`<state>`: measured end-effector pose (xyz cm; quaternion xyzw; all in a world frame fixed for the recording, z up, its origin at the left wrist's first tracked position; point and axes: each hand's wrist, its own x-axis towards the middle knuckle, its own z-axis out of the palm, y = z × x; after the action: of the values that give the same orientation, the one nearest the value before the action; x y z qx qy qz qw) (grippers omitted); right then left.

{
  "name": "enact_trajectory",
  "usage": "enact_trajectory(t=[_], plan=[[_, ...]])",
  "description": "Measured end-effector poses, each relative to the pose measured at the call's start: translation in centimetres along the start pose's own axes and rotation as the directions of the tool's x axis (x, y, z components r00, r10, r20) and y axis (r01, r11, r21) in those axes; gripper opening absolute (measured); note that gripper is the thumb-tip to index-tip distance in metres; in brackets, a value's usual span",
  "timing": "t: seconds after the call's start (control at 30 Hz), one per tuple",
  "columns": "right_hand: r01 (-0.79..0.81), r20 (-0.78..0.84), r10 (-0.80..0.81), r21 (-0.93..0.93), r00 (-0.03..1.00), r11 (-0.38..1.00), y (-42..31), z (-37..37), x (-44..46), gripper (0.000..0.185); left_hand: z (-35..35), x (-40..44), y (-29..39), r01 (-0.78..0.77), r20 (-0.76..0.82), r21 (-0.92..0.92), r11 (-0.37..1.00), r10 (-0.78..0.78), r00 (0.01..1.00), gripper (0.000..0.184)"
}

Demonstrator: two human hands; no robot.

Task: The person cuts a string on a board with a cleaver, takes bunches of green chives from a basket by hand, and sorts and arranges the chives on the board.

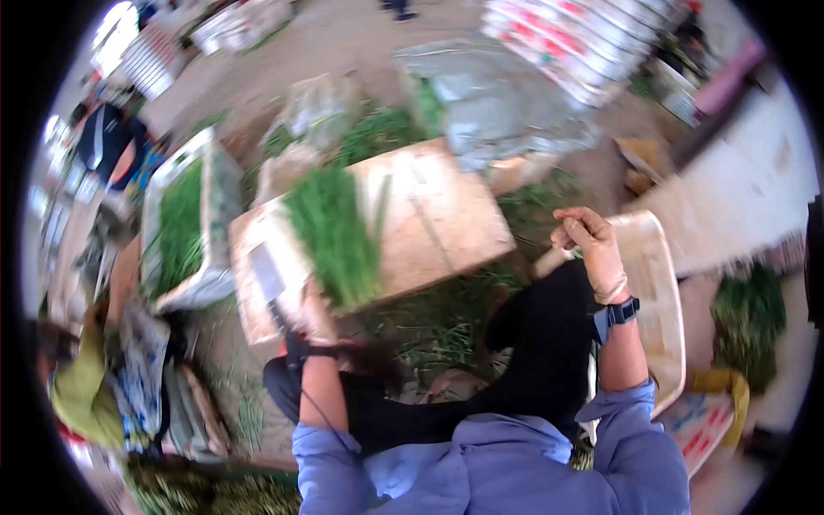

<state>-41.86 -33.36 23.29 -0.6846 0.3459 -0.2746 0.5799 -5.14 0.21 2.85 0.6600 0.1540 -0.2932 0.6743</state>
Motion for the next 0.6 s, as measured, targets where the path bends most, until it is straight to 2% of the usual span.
enact_trajectory(t=[0.07,0.13,0.17,0.2,0.27,0.4,0.47,0.53,0.57,0.6], plan=[[0.005,-0.135,0.000,0.038,0.991,0.999,1.5,-5.5,-3.4,0.023,0.2,1.6,-1.6,-0.166,0.175,0.091,0.982,0.148,0.973,0.063],[-0.050,-0.280,0.064,0.057,0.958,0.997,4.2,-10.6,-7.0,0.021,0.2,3.9,-3.2,-0.183,0.263,0.117,0.976,0.147,0.954,0.057],[-0.047,-0.339,0.076,0.095,0.938,0.994,5.8,-12.7,-8.7,0.020,0.3,4.9,-3.7,-0.285,0.287,0.200,0.937,0.222,0.932,0.056],[-0.126,-0.389,0.153,0.093,0.908,0.988,7.9,-14.8,-10.5,0.020,0.5,5.6,-4.1,-0.388,0.312,0.272,0.880,0.301,0.901,0.056],[-0.280,-0.463,0.301,0.115,0.834,0.953,12.8,-18.5,-13.9,0.021,0.3,7.4,-5.3,-0.466,0.290,0.363,0.807,0.378,0.879,0.064],[-0.473,-0.464,0.440,0.050,0.769,0.879,25.0,-22.5,-20.5,0.025,1.6,3.8,-5.0,-0.474,0.185,0.438,0.764,0.439,0.879,0.073],[-0.603,-0.455,0.493,-0.129,0.741,0.787,29.4,-23.1,-22.8,0.029,0.1,5.3,-5.6,-0.559,0.228,0.520,0.646,0.525,0.820,0.078],[-0.679,-0.407,0.563,-0.240,0.719,0.694,31.2,-23.1,-23.7,0.035,-0.1,3.7,-5.3,-0.654,0.255,0.481,0.584,0.621,0.741,0.067],[-0.680,-0.385,0.562,-0.362,0.732,0.638,32.4,-23.3,-23.7,0.033,1.2,0.0,-4.3,-0.601,0.220,0.505,0.619,0.581,0.783,0.063],[-0.683,-0.394,0.559,-0.381,0.729,0.623,32.8,-23.2,-23.4,0.034,3.2,-4.9,-2.9,-0.546,0.185,0.527,0.651,0.539,0.822,0.060]])
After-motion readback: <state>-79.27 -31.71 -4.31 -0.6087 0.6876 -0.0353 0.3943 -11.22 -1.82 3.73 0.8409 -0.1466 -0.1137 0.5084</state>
